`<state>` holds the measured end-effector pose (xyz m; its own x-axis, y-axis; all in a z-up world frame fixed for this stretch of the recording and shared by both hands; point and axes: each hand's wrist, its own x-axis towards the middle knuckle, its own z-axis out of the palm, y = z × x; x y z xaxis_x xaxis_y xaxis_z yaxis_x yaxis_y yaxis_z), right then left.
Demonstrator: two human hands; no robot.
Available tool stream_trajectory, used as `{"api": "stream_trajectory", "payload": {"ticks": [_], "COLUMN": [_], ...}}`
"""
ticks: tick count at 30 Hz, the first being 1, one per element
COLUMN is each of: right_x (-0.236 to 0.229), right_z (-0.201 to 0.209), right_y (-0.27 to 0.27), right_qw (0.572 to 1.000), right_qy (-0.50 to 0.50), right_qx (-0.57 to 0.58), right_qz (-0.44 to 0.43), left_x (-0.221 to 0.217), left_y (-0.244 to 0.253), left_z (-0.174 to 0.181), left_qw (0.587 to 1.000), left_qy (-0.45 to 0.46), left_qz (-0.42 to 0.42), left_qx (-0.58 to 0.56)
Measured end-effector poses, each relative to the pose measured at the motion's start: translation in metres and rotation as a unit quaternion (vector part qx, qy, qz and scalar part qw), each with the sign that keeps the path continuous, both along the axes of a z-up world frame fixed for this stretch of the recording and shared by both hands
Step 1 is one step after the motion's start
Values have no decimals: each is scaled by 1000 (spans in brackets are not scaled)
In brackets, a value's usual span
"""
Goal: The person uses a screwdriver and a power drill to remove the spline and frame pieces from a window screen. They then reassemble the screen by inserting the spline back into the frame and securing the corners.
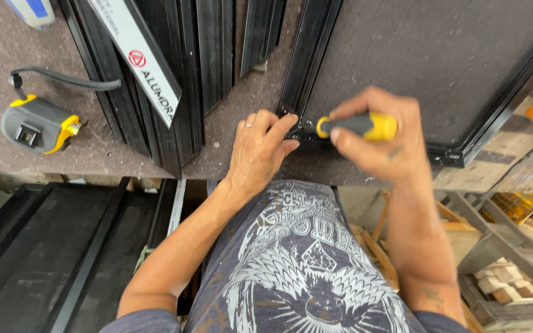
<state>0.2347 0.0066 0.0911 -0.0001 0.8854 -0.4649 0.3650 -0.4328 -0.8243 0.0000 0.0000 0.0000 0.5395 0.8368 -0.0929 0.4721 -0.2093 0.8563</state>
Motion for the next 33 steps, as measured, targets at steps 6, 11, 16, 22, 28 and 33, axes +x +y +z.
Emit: {"api": "stream_trajectory", "payload": {"ticks": [6, 11, 16, 22, 28, 33], "right_x": [-16, -20, -19, -36, -20, -18], "right_z": [-7, -6, -4, 7, 15, 3], "right_y": [-38, -47, -53, -44, -19, 26], "right_qw": [991, 982, 970, 963, 968, 957], "right_qy": [-29, -57, -107, -139, -136, -183], "right_qx": [127, 178, 204, 204, 138, 99], "right_qz": [-34, 0, 73, 107, 157, 203], "left_x": [1, 1, 0, 1, 2, 0], "left_y": [2, 5, 4, 1, 5, 4], "left_z": [1, 3, 2, 1, 4, 4], "left_qw": [1000, 1000, 1000, 1000, 1000, 999], "left_qy": [12, 13, 10, 9, 11, 21], "left_qz": [-3, -11, -13, 5, -11, -18], "left_qx": [11, 14, 14, 5, 12, 18]}}
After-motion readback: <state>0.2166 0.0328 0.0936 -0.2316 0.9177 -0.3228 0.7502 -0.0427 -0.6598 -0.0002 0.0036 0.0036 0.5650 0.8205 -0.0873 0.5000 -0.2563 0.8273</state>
